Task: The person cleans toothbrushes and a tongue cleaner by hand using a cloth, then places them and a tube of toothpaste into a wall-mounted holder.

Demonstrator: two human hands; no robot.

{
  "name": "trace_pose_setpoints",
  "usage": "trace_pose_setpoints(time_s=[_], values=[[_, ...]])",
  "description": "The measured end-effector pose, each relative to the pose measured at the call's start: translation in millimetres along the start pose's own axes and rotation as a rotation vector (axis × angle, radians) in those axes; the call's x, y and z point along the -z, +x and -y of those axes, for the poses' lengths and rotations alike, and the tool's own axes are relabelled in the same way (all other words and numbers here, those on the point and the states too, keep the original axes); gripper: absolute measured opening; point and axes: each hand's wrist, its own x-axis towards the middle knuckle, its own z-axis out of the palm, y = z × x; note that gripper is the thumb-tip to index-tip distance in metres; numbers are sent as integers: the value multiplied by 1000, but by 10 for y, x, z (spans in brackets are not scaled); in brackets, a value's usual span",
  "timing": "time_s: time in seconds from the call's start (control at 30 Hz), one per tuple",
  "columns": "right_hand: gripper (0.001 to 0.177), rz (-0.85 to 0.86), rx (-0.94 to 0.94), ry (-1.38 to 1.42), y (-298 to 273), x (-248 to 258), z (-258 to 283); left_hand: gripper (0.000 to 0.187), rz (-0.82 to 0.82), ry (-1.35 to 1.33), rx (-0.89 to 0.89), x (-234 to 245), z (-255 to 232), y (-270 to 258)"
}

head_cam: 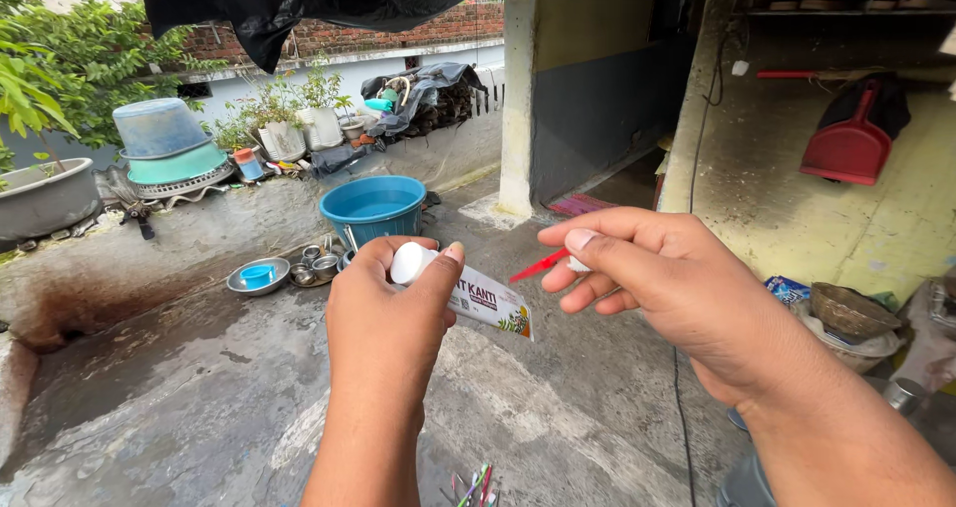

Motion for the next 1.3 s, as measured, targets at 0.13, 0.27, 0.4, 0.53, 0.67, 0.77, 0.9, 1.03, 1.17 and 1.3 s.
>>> trace_pose_setpoints(time_s=[0.13,0.27,0.4,0.53,0.67,0.77,0.9,1.03,1.17,1.3], values=[[41,-62,-98,-60,533,-284,-103,34,41,18,0,13,279,627],[37,-29,-187,-91,1195,-599,-199,34,58,84,-84,65,431,1384],[36,4,-199,-53,1828,-867,-413,38,51,168,-56,153,599,1971],[36,6,-213,-78,2159,-1059,-756,38,80,50,91,120,841,2464],[36,38,-256,-113,2373,-1158,-1077,35,95,-86,257,-32,1189,2723],[40,-49,-453,-80,2529,-1171,-1379,34,105,-76,338,-184,1508,2834],[57,77,-347,17,2688,-1180,-1974,31,132,-58,436,-444,2044,2938],[63,130,-463,99,2866,-1254,-2627,25,136,-200,533,-755,2744,3047],[67,59,-740,79,3014,-1359,-3601,22,155,-196,620,-1114,3744,3125],[63,220,-814,189,2966,-1487,-5044,24,218,-92,666,-1502,4917,3081]])
